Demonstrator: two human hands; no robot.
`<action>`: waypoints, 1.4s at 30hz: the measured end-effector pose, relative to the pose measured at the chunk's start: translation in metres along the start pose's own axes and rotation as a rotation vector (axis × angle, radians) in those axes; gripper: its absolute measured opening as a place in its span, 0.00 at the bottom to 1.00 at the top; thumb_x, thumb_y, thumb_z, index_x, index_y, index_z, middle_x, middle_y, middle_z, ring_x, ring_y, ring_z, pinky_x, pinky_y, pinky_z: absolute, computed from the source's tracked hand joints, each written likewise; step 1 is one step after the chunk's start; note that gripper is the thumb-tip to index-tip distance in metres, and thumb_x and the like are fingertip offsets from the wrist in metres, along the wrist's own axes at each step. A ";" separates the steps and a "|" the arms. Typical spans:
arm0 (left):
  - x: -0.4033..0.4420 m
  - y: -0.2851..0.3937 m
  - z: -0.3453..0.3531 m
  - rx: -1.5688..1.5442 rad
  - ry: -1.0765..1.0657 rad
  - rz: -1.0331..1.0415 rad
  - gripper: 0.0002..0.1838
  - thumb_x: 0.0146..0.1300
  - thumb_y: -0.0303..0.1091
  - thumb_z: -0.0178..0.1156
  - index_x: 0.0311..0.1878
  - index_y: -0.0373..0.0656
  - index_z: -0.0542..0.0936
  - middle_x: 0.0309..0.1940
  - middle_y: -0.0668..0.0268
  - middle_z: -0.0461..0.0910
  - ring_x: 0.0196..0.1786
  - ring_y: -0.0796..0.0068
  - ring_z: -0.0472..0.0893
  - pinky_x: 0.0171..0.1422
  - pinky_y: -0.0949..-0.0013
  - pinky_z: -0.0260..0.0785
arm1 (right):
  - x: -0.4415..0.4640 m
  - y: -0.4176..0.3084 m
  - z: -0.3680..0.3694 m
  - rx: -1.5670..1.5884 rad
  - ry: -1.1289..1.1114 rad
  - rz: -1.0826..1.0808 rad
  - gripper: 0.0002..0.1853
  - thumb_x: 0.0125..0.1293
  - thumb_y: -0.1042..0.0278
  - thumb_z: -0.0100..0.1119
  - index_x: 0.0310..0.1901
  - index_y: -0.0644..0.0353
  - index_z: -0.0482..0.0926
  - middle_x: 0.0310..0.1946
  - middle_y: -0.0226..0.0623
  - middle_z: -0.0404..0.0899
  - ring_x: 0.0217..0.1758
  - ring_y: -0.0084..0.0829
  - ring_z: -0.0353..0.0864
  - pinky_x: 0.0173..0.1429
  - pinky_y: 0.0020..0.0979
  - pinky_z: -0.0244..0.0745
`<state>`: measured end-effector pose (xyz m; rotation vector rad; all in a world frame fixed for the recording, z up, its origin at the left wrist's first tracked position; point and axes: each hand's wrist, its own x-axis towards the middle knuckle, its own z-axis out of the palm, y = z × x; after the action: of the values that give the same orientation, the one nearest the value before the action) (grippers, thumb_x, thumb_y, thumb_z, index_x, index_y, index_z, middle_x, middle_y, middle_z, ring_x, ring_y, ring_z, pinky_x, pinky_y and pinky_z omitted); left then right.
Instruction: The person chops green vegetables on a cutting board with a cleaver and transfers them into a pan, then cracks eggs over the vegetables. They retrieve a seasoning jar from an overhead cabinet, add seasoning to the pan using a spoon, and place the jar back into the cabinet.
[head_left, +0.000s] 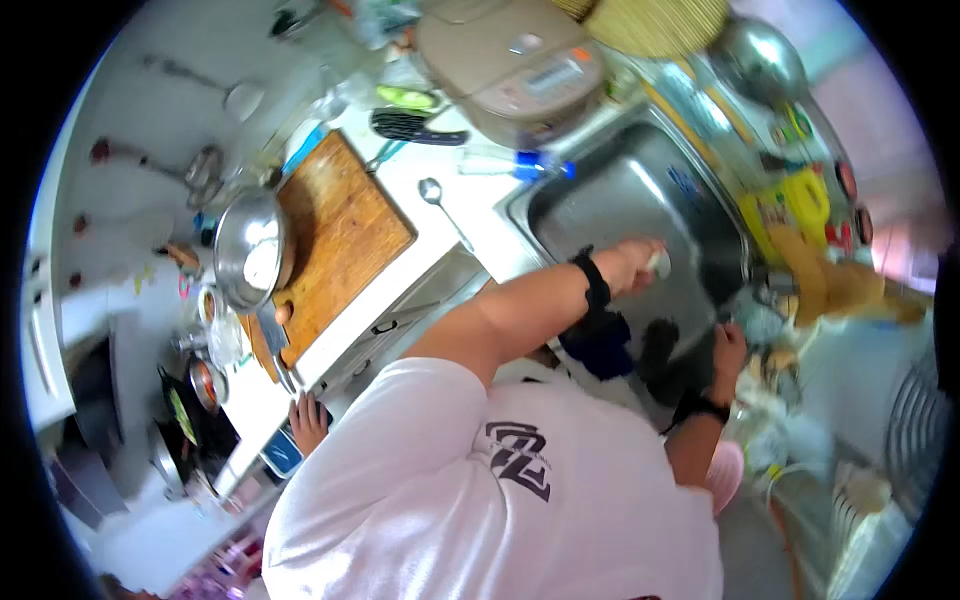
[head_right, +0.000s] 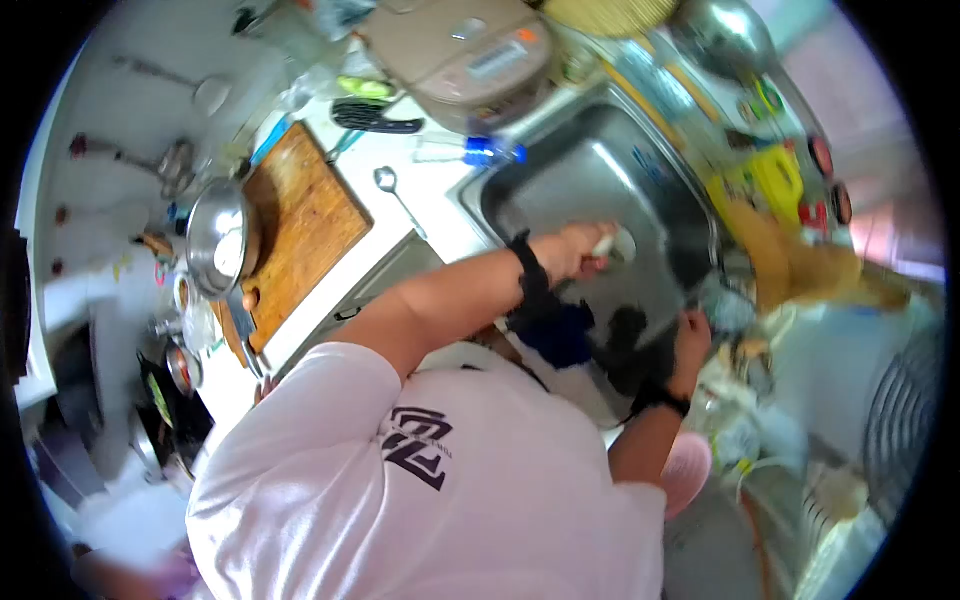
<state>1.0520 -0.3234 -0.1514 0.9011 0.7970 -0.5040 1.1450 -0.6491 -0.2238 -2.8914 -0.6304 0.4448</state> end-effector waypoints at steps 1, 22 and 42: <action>-0.003 0.002 -0.008 -0.088 0.071 -0.040 0.22 0.60 0.58 0.62 0.45 0.51 0.78 0.29 0.65 0.81 0.26 0.71 0.79 0.44 0.56 0.74 | 0.000 0.004 0.005 0.414 0.102 -0.008 0.08 0.69 0.64 0.56 0.43 0.58 0.74 0.41 0.40 0.81 0.41 0.34 0.81 0.49 0.36 0.77; -0.240 -0.102 -0.196 -0.578 -0.159 0.214 0.24 0.60 0.59 0.61 0.43 0.46 0.77 0.33 0.61 0.81 0.36 0.66 0.83 0.45 0.60 0.75 | -0.074 -0.315 -0.053 1.199 -0.091 -0.126 0.14 0.71 0.57 0.54 0.31 0.58 0.72 0.25 0.30 0.71 0.31 0.27 0.72 0.37 0.28 0.68; -0.600 -0.440 -0.343 -1.403 0.753 1.165 0.24 0.66 0.51 0.58 0.50 0.37 0.75 0.32 0.57 0.81 0.37 0.63 0.83 0.46 0.60 0.77 | -0.389 -0.731 0.145 0.628 -1.253 -1.488 0.03 0.61 0.74 0.58 0.32 0.62 0.76 0.28 0.40 0.77 0.31 0.32 0.77 0.37 0.33 0.73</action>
<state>0.2475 -0.2350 -0.0250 0.0389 0.8744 1.3799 0.4816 -0.1450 -0.1110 -0.7400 -1.9047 1.5871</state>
